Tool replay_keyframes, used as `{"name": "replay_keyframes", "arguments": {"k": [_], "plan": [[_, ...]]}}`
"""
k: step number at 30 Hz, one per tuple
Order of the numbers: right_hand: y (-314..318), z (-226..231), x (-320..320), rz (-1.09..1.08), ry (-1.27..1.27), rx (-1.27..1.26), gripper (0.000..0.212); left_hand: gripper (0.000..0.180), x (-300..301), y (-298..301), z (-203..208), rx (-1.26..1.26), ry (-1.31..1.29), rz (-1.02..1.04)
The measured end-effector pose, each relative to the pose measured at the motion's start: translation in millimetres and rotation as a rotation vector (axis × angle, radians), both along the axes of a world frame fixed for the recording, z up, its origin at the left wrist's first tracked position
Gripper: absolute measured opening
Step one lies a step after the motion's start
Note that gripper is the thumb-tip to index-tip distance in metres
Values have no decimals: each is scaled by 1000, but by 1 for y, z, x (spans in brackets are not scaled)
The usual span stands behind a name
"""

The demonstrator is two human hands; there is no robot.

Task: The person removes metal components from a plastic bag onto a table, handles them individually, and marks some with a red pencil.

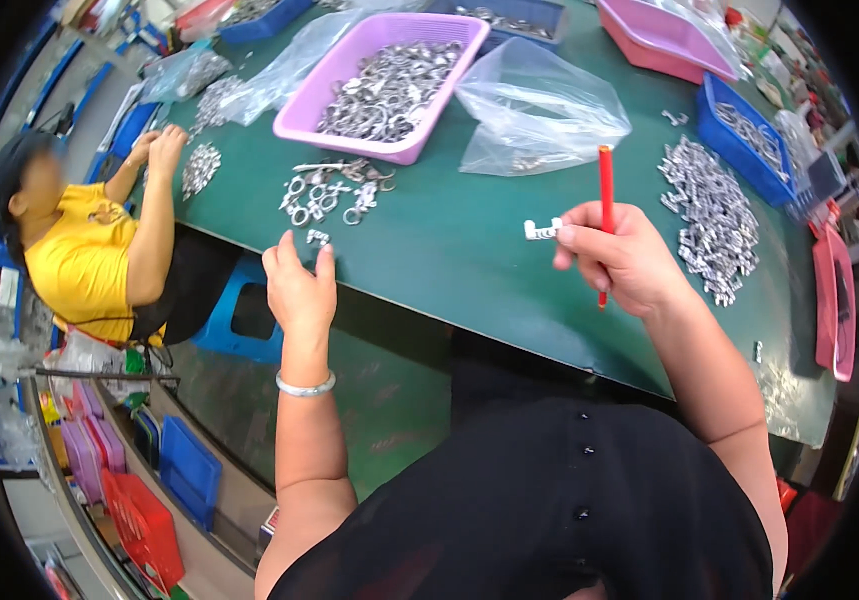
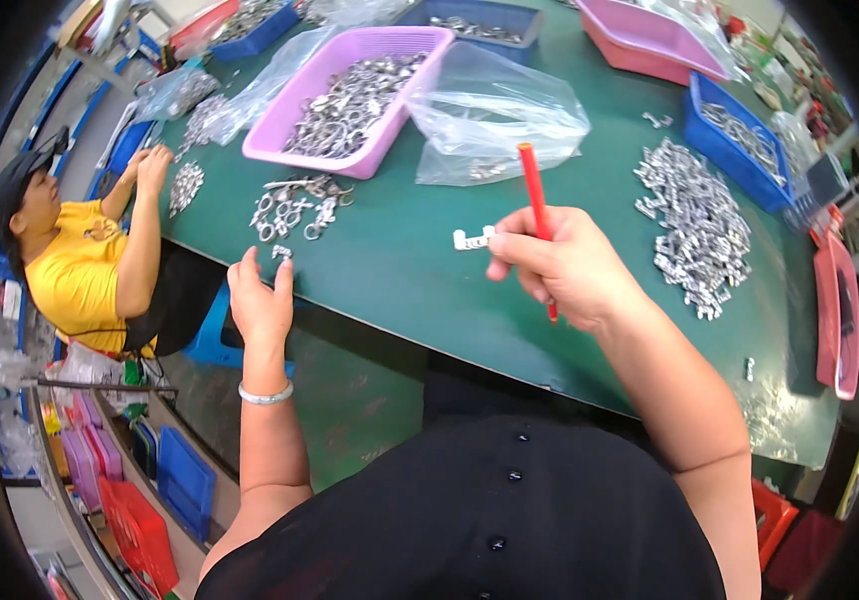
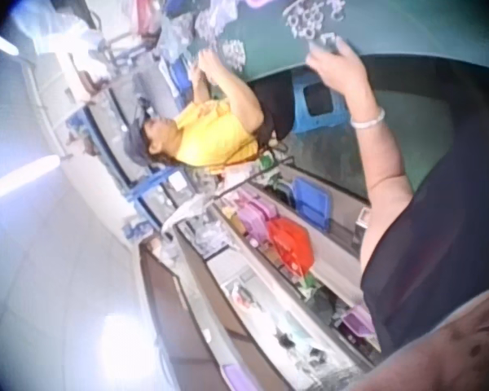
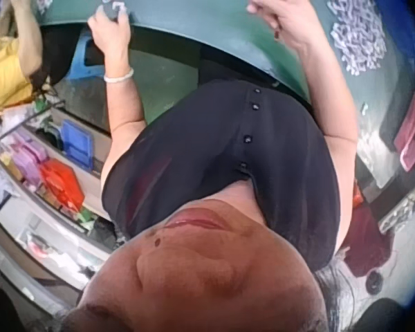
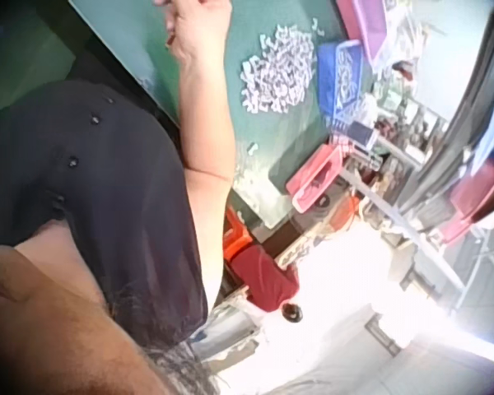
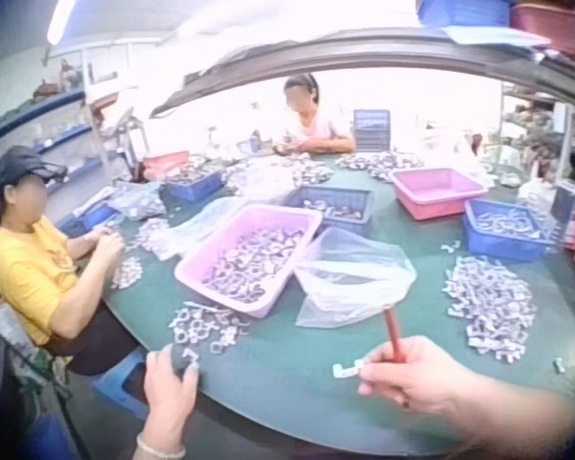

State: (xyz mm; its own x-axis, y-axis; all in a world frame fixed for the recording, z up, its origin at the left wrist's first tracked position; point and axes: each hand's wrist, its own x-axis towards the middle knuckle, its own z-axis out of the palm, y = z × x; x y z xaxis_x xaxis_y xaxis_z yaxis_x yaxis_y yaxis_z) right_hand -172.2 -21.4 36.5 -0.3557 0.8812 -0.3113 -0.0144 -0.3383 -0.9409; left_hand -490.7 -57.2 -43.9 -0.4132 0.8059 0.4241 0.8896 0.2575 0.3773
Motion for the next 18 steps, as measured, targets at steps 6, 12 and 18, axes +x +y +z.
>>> {"name": "replay_keyframes", "arguments": {"k": [6,12,18], "plan": [[0,-3,-9,36,24,-22,13,50,-8,6,-4,-61,-44,52],[-1,-1,-7,37,14,-10,12,38,-9,11,-7,-39,-31,91],[-4,-1,0,51,-14,7,14,30,-2,16,-8,17,-59,54]]}}
